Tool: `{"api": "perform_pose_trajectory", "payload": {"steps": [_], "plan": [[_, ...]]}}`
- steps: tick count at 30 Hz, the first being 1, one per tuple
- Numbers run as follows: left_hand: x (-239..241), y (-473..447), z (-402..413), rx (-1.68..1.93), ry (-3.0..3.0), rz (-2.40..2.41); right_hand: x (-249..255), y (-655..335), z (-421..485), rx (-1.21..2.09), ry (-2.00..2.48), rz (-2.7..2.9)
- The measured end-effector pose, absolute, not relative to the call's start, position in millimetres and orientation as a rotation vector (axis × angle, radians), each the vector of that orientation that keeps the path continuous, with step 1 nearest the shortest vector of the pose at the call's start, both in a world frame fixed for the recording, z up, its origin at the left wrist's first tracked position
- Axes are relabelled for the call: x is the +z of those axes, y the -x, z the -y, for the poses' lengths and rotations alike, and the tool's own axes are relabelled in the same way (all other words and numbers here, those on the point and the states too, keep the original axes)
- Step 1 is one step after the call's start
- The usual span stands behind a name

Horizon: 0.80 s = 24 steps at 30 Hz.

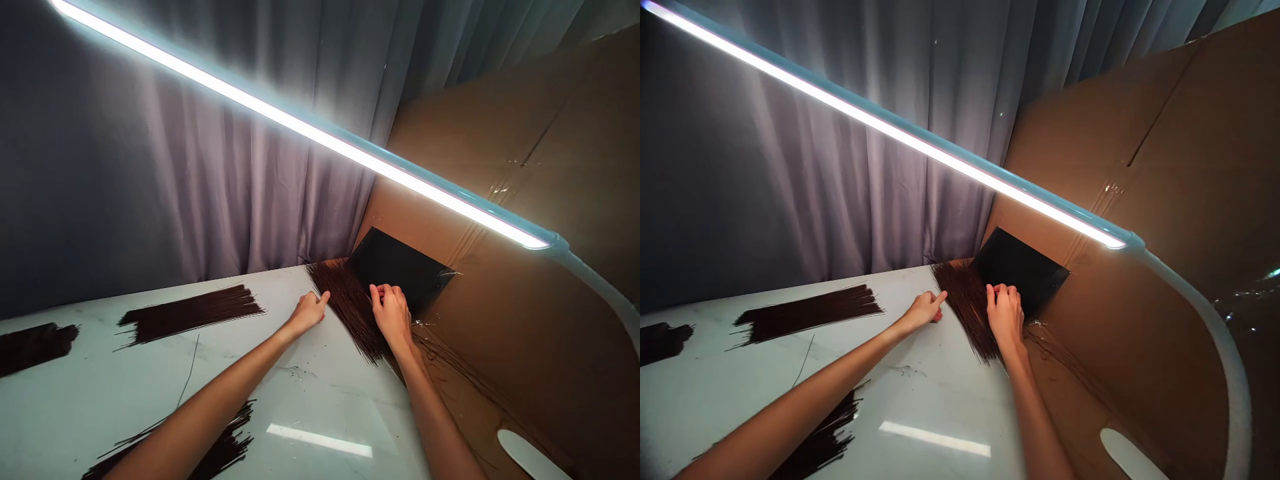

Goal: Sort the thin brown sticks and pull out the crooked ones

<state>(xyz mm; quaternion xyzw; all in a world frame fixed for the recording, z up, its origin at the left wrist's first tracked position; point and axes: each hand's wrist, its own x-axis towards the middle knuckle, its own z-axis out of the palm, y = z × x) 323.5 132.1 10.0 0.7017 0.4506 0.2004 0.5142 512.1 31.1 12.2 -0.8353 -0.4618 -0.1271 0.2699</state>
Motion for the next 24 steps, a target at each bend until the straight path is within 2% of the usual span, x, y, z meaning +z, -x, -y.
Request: {"api": "perform_pose_trajectory", "payload": {"steps": [4,9,12,24], "plan": [[29,-224,-117,0.512,-1.886,-1.009,22,-453,-36,-0.344,1.978,1.551],[31,-66,-76,0.471,-2.055,-1.104,9,-343,-19,-0.122,1.493,2.124],[22,-9,-45,0.491,-2.105,-1.223,4,-300,-2,0.036,1.299,2.322],[4,13,7,0.615,-2.286,-1.098,20,-277,29,0.564,1.150,2.351]]}}
